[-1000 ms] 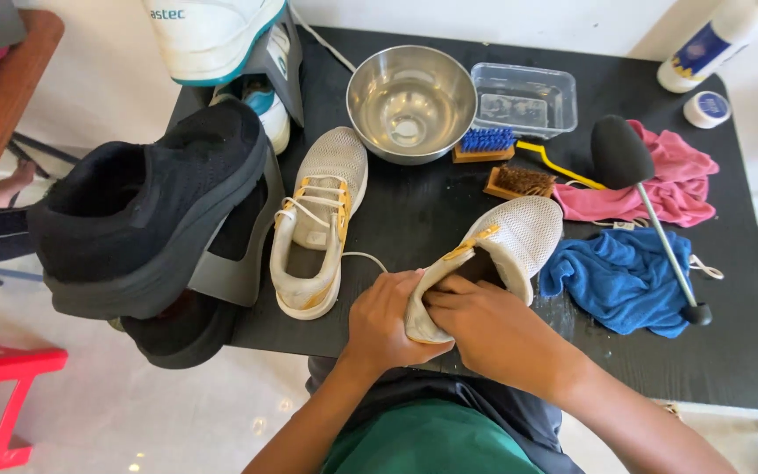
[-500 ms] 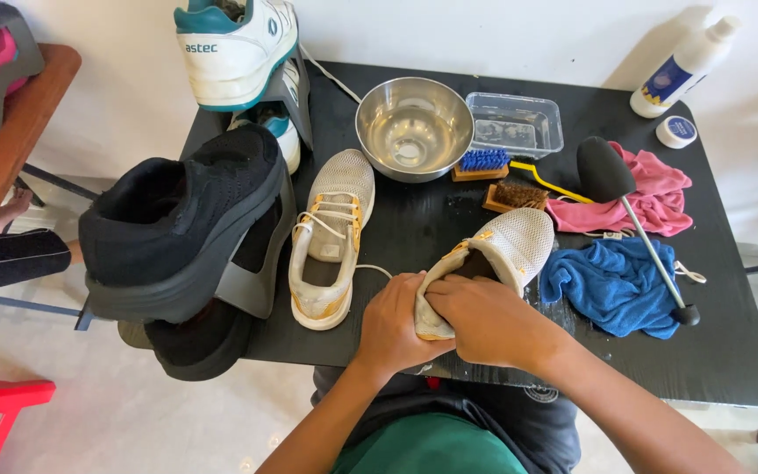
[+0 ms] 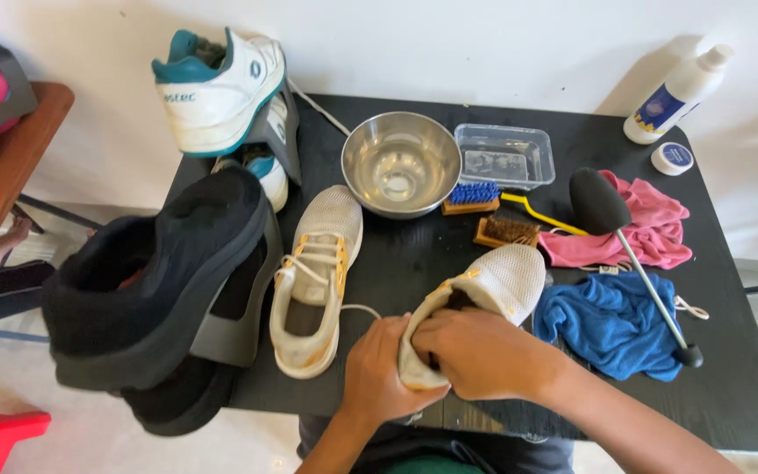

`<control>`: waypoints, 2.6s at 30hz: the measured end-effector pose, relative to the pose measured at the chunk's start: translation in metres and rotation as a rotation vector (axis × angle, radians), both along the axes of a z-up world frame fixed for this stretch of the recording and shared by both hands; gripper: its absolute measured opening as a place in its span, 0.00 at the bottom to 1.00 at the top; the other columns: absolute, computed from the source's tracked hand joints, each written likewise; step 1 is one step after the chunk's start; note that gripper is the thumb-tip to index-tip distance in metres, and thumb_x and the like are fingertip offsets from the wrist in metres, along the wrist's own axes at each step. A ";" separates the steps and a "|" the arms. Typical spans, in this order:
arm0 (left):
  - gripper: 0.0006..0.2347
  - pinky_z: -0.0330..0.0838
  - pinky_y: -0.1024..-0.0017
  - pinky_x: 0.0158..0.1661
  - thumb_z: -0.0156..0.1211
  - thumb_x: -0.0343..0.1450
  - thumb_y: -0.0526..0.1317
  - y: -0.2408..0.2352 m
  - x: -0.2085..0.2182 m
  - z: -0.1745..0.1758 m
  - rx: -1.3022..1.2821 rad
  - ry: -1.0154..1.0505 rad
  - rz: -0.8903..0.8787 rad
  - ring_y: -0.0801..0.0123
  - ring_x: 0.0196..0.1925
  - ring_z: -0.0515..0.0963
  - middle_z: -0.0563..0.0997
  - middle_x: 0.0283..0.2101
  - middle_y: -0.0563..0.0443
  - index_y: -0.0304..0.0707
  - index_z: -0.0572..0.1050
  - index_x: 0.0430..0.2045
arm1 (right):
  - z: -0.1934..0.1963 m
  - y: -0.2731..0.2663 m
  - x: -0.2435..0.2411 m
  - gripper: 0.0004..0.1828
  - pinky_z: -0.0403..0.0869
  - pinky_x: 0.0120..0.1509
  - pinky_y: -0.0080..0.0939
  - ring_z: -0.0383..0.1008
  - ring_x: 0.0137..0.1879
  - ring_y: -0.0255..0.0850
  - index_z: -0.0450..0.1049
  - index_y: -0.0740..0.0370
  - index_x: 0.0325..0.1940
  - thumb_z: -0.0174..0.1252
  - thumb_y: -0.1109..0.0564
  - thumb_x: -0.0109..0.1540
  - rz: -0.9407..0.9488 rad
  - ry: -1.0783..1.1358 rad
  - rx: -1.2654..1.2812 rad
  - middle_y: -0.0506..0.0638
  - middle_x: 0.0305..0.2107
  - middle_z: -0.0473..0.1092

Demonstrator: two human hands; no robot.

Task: The person cleans the inside of a white sneaker with a cloth, then uses a yellow brush dipped in water to scrub the shoe's insole and the table surface.

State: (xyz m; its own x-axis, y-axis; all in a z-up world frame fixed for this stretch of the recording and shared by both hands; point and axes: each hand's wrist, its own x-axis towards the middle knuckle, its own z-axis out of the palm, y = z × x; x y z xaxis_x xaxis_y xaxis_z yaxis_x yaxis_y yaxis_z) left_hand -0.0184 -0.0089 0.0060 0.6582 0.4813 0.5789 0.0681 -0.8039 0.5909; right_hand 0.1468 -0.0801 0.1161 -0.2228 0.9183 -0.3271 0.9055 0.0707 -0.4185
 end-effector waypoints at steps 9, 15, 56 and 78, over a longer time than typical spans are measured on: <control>0.32 0.76 0.58 0.41 0.76 0.62 0.56 0.003 0.010 0.002 -0.020 -0.008 0.012 0.50 0.40 0.81 0.80 0.44 0.40 0.30 0.70 0.48 | -0.028 0.006 0.044 0.19 0.74 0.42 0.63 0.79 0.40 0.58 0.80 0.53 0.34 0.55 0.39 0.66 -0.093 -0.315 -0.090 0.51 0.34 0.78; 0.30 0.76 0.57 0.40 0.75 0.64 0.54 0.007 0.010 0.006 -0.150 0.010 -0.008 0.50 0.42 0.83 0.81 0.46 0.38 0.33 0.70 0.52 | -0.046 0.007 0.073 0.17 0.72 0.33 0.55 0.78 0.34 0.49 0.77 0.44 0.28 0.48 0.47 0.69 -0.072 -0.374 0.018 0.42 0.28 0.76; 0.40 0.77 0.62 0.41 0.82 0.54 0.53 0.009 0.019 -0.014 -0.074 0.082 0.029 0.57 0.44 0.82 0.81 0.50 0.44 0.38 0.67 0.58 | -0.060 0.024 0.104 0.06 0.70 0.33 0.62 0.76 0.35 0.57 0.77 0.53 0.29 0.55 0.52 0.55 0.060 -0.199 -0.010 0.51 0.26 0.74; 0.35 0.75 0.59 0.40 0.76 0.60 0.57 0.012 0.020 -0.013 -0.100 0.118 -0.015 0.53 0.42 0.80 0.78 0.45 0.43 0.36 0.68 0.54 | -0.043 0.012 0.098 0.09 0.70 0.36 0.56 0.76 0.37 0.48 0.75 0.48 0.27 0.57 0.50 0.63 0.200 -0.059 0.021 0.41 0.28 0.75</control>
